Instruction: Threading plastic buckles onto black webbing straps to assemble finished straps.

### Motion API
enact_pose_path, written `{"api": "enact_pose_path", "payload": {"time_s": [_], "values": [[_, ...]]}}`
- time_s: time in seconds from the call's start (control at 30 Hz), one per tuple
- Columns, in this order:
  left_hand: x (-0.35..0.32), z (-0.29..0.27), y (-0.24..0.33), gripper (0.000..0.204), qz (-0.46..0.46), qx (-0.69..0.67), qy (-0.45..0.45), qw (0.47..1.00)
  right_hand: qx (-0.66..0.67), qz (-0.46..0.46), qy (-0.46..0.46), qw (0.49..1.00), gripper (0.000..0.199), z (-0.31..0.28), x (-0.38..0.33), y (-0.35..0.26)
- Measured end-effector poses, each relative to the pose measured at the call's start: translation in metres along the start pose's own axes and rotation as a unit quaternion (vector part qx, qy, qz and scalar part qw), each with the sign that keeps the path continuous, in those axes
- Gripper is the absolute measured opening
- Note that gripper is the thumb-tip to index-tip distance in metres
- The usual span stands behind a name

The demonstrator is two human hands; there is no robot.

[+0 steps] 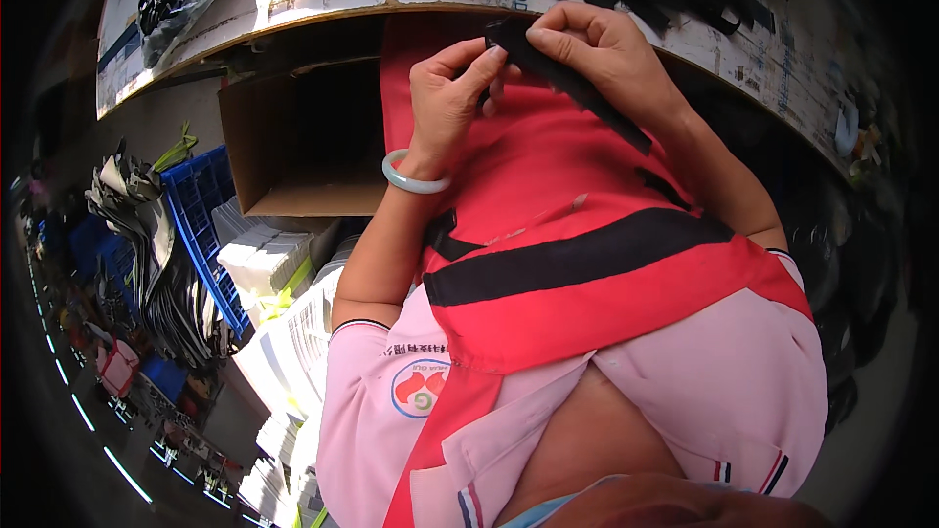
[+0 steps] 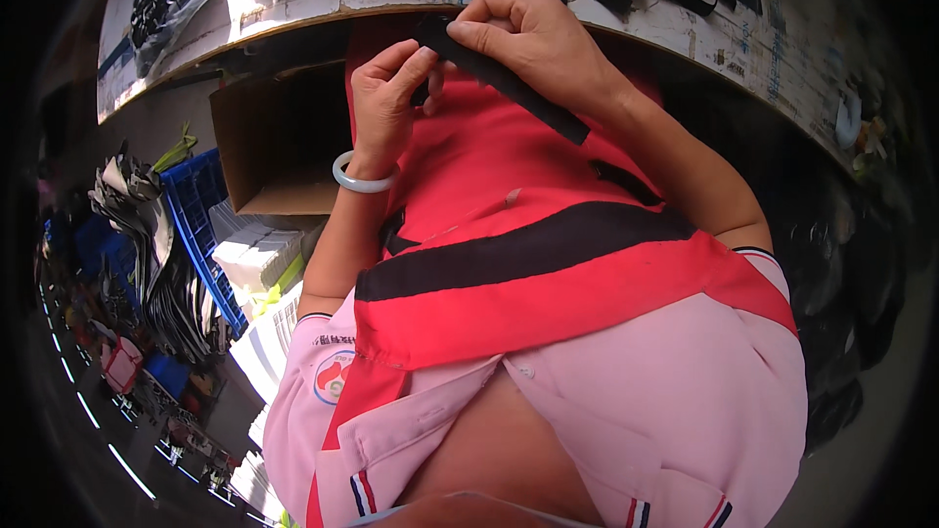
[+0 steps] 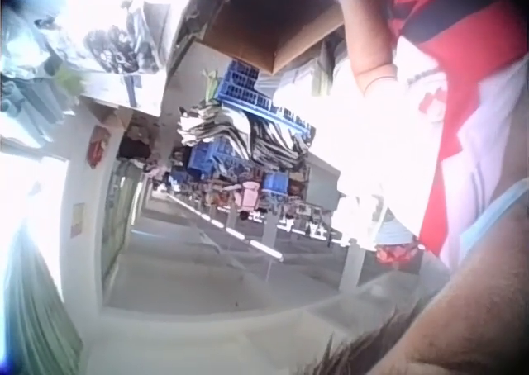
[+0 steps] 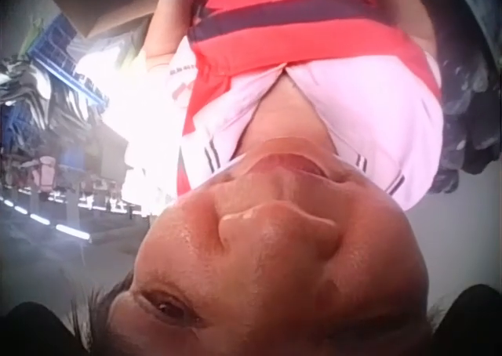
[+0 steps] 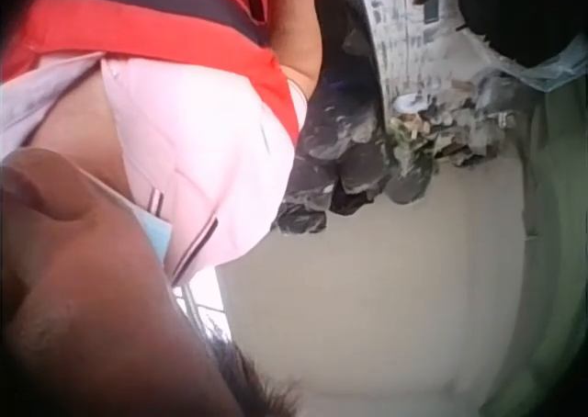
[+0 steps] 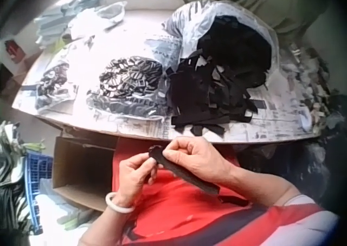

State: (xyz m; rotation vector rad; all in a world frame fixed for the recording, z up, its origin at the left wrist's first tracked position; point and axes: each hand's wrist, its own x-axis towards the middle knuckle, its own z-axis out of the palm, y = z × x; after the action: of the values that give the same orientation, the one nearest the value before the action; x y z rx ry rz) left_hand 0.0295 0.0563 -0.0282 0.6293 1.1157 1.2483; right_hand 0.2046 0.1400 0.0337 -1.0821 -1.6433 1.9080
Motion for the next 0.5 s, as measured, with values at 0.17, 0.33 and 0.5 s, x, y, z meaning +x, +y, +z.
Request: {"api": "enact_pose_path", "payload": {"time_s": [0.17, 0.33, 0.5], "values": [[-0.007, 0.001, -0.008, 0.021, 0.071, 0.079, 0.033, 0.994, 0.121, 0.124, -0.006, 0.985, 0.021, 0.004, -0.002, 0.026], [-0.005, 0.0, -0.016, 0.02, 0.158, 0.145, 0.085, 0.973, 0.188, 0.133, -0.027, 0.973, 0.023, 0.011, 0.0, 0.024], [-0.005, 0.003, -0.018, 0.019, 0.18, 0.13, 0.092, 0.971, 0.227, 0.123, -0.015, 0.966, 0.022, 0.017, -0.002, 0.033]]}}
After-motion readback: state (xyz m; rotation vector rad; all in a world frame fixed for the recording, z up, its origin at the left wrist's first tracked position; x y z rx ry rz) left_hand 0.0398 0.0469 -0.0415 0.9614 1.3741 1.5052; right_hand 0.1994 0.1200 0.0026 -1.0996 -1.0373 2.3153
